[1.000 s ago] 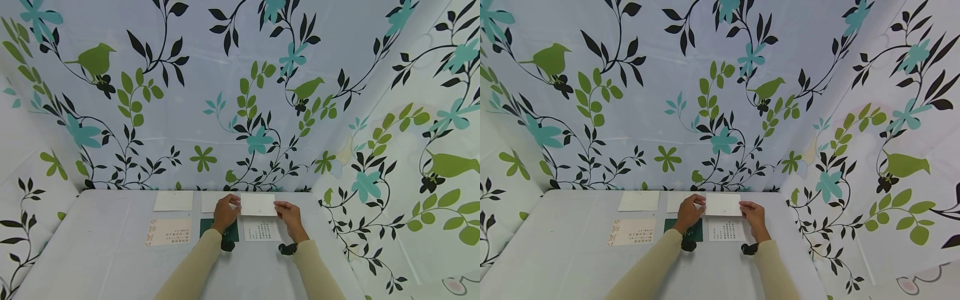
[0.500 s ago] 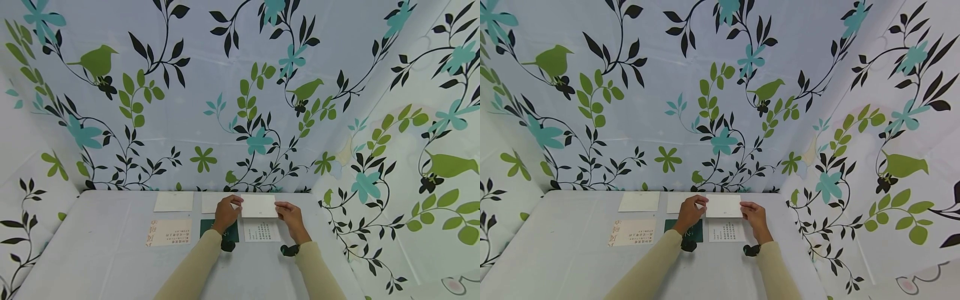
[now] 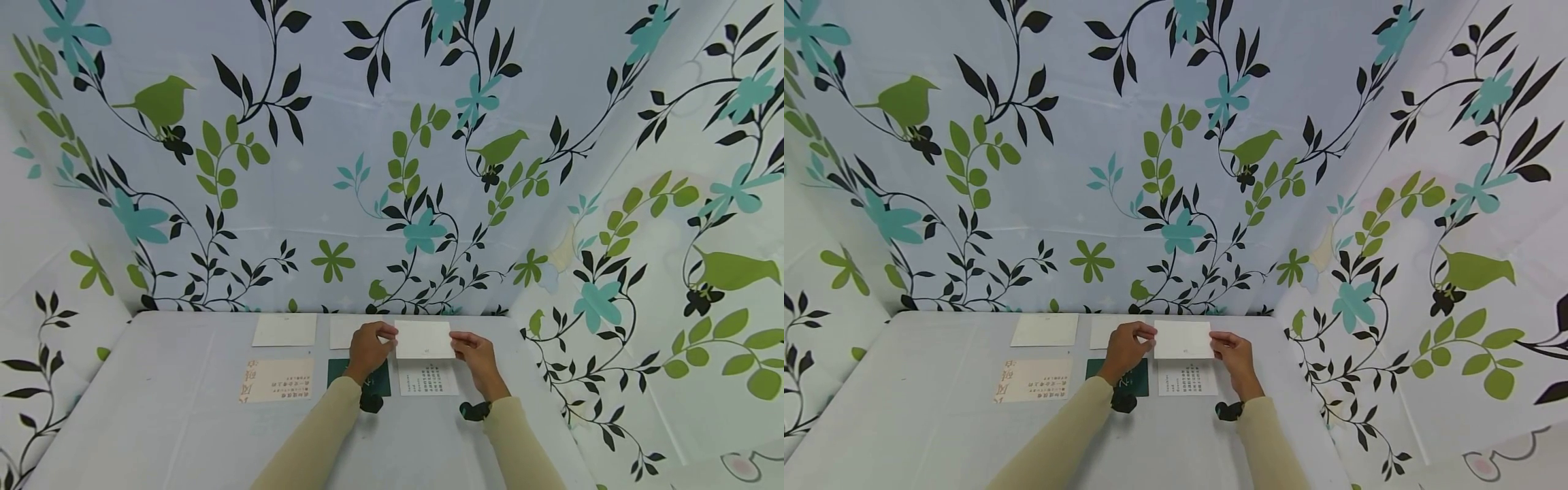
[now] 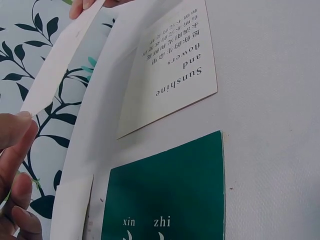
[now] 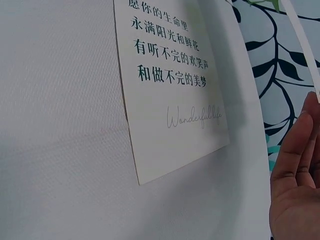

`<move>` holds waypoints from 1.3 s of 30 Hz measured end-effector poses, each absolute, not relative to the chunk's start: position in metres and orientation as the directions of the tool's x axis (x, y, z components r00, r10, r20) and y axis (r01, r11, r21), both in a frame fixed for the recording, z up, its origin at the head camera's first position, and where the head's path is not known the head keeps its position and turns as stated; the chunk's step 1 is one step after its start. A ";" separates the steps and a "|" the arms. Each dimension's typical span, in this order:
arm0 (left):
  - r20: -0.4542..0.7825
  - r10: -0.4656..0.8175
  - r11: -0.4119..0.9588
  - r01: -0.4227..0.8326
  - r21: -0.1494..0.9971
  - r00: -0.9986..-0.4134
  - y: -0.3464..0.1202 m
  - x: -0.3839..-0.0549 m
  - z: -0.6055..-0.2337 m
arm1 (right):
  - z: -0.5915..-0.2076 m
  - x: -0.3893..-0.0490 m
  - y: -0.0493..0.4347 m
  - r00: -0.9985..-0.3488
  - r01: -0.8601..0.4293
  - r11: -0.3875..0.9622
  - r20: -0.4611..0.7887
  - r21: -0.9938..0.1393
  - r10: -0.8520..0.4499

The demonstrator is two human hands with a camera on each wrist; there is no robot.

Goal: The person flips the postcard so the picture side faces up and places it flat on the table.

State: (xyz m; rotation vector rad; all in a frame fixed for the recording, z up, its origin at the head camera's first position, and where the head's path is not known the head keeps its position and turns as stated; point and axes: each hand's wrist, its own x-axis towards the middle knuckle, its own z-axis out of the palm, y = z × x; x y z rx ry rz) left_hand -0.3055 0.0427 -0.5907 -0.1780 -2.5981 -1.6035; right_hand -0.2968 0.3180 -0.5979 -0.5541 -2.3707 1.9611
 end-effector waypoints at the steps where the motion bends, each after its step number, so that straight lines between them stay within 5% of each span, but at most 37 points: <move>1: 0.134 0.055 0.448 0.145 0.882 -0.989 0.043 -0.305 -0.591 | -0.598 -0.296 0.318 -0.937 0.259 0.148 -0.211 -0.955 0.277; 39: 0.171 0.067 0.453 0.183 0.872 -0.983 0.034 -0.305 -0.583 | -0.598 -0.292 0.331 -0.965 0.218 0.146 -0.190 -0.965 0.183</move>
